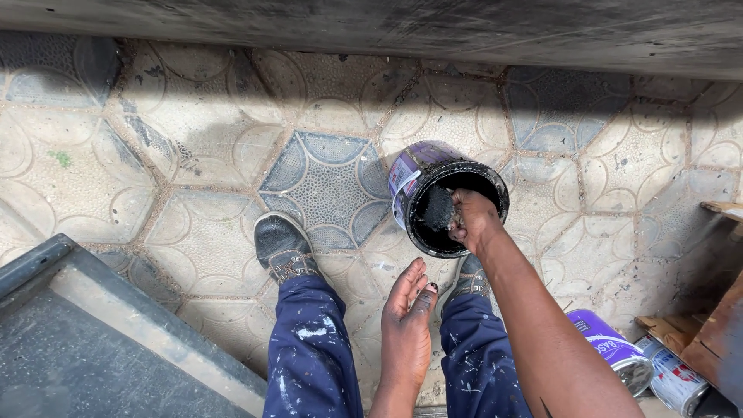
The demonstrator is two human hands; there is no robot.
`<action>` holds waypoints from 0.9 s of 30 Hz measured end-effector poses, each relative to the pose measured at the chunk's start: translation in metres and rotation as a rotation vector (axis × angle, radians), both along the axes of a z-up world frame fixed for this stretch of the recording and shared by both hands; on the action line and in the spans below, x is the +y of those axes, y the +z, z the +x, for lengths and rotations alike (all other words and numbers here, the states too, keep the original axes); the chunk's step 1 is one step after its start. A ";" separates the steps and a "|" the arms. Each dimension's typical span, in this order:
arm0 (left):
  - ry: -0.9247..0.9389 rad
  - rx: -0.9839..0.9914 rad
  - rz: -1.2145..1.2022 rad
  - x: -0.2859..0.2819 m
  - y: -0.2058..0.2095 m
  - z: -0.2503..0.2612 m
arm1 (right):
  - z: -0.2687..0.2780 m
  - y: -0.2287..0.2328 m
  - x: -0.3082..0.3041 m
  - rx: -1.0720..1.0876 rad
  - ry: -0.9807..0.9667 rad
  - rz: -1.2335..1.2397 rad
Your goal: Applying black stain to a wooden furniture component using a sponge
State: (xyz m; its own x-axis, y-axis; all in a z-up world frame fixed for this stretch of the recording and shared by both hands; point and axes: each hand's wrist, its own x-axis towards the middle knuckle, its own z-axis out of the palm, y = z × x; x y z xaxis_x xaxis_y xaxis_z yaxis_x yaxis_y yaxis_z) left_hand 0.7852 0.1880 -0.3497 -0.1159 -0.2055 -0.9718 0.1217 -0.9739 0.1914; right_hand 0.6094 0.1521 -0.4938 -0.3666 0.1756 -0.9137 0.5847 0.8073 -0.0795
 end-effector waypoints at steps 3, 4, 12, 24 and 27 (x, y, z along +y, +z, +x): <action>0.036 0.010 0.009 0.007 -0.006 0.000 | 0.012 0.000 -0.002 0.170 0.274 -0.066; 0.035 0.012 0.010 0.008 -0.007 0.000 | 0.012 -0.004 0.000 0.171 0.273 -0.065; 0.050 0.043 -0.007 0.005 -0.001 0.001 | 0.016 -0.027 -0.001 0.249 0.848 0.217; 0.093 -0.002 -0.010 0.009 -0.010 0.004 | 0.010 -0.018 0.003 0.225 0.638 0.045; 0.100 0.000 0.006 0.006 -0.009 0.004 | 0.010 0.015 -0.012 0.116 0.282 -0.038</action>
